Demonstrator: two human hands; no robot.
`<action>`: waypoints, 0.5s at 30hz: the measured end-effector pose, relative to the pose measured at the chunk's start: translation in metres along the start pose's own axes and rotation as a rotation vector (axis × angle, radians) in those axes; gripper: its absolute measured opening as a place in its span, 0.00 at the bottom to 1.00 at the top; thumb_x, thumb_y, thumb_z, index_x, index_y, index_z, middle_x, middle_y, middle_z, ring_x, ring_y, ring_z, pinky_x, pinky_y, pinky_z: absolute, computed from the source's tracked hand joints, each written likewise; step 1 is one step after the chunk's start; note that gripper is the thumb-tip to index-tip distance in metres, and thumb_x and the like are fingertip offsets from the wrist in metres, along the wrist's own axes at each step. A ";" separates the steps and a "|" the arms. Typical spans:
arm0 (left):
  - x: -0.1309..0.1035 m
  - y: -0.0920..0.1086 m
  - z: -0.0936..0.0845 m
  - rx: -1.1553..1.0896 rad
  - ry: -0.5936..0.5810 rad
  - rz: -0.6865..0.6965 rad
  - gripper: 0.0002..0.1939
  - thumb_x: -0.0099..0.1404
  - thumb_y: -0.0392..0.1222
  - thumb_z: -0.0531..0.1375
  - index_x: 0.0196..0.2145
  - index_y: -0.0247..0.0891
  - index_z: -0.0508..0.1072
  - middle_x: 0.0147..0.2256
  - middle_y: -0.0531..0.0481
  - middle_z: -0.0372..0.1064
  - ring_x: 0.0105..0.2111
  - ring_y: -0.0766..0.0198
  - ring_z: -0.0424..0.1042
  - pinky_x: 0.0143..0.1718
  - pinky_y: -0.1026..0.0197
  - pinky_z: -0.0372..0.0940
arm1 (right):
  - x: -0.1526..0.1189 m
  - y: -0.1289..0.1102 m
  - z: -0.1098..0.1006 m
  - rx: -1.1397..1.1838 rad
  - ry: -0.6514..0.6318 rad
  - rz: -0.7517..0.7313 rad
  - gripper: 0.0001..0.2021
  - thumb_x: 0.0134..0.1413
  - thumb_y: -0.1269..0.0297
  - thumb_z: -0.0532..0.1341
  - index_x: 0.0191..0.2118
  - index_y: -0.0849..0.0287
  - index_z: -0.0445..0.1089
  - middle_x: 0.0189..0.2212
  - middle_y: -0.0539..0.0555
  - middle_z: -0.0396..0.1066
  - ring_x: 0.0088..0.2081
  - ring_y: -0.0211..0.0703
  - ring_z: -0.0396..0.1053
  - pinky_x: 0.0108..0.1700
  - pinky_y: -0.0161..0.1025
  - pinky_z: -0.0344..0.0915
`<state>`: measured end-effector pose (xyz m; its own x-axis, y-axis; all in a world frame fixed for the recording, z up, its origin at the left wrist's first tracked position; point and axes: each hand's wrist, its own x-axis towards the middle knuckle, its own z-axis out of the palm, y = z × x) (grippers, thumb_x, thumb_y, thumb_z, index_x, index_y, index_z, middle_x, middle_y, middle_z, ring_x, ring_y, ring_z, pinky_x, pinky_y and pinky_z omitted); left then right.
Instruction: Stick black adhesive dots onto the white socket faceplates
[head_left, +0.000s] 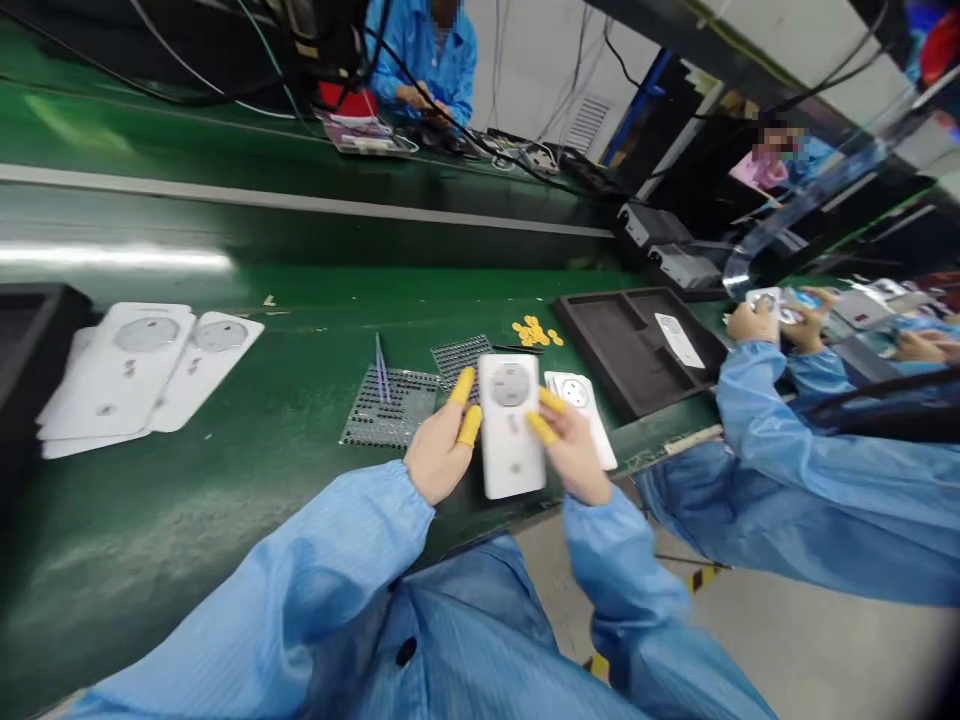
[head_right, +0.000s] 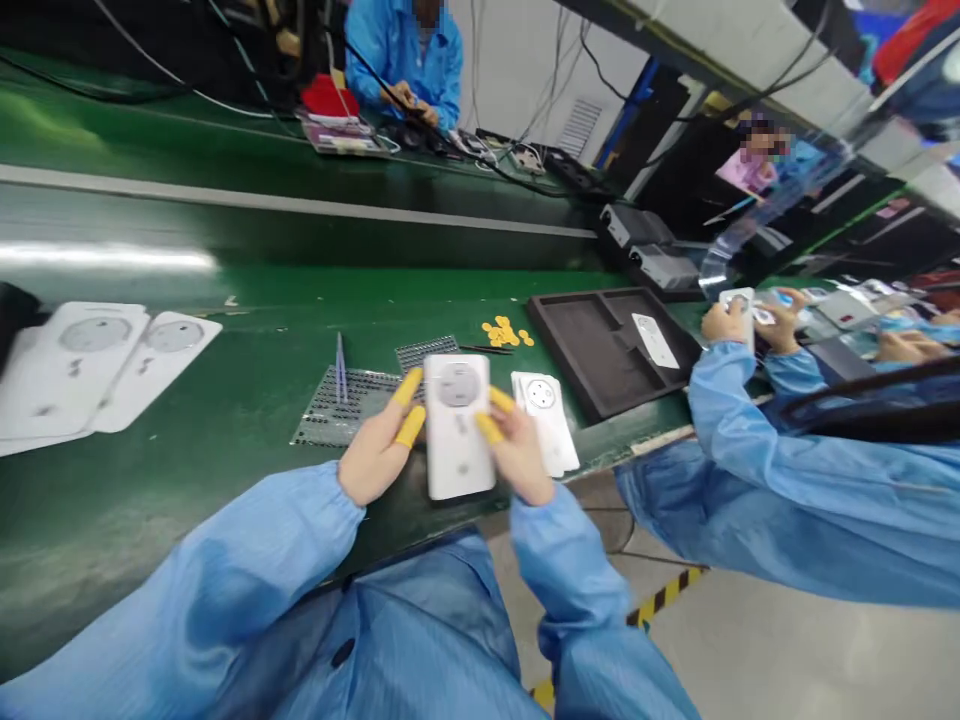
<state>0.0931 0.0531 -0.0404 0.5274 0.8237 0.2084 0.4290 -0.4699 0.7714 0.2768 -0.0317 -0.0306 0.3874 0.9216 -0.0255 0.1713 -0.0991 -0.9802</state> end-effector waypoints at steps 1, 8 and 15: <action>0.009 -0.008 -0.008 0.057 -0.032 -0.026 0.22 0.68 0.39 0.49 0.60 0.36 0.60 0.47 0.43 0.74 0.42 0.58 0.76 0.42 0.57 0.72 | 0.002 0.007 -0.023 -0.037 0.048 0.004 0.26 0.42 0.46 0.66 0.45 0.57 0.69 0.36 0.57 0.77 0.35 0.49 0.75 0.39 0.50 0.73; 0.032 -0.119 -0.165 0.540 0.329 -0.605 0.19 0.66 0.42 0.58 0.54 0.35 0.67 0.53 0.41 0.66 0.49 0.54 0.69 0.49 0.46 0.67 | 0.067 0.065 -0.137 -0.610 0.263 0.012 0.09 0.34 0.53 0.66 0.22 0.50 0.69 0.22 0.62 0.72 0.25 0.57 0.73 0.27 0.52 0.64; 0.004 -0.160 -0.218 0.712 0.360 -0.970 0.37 0.59 0.50 0.64 0.58 0.23 0.59 0.54 0.21 0.60 0.56 0.33 0.60 0.51 0.38 0.61 | 0.037 0.045 -0.071 -0.936 0.150 -0.524 0.17 0.53 0.63 0.55 0.49 0.57 0.70 0.51 0.63 0.69 0.53 0.62 0.68 0.53 0.58 0.66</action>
<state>-0.1335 0.2005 -0.0322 -0.4080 0.9127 -0.0238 0.8868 0.4024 0.2273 0.3636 -0.0284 -0.0616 0.1610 0.8835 0.4399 0.9466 -0.0122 -0.3221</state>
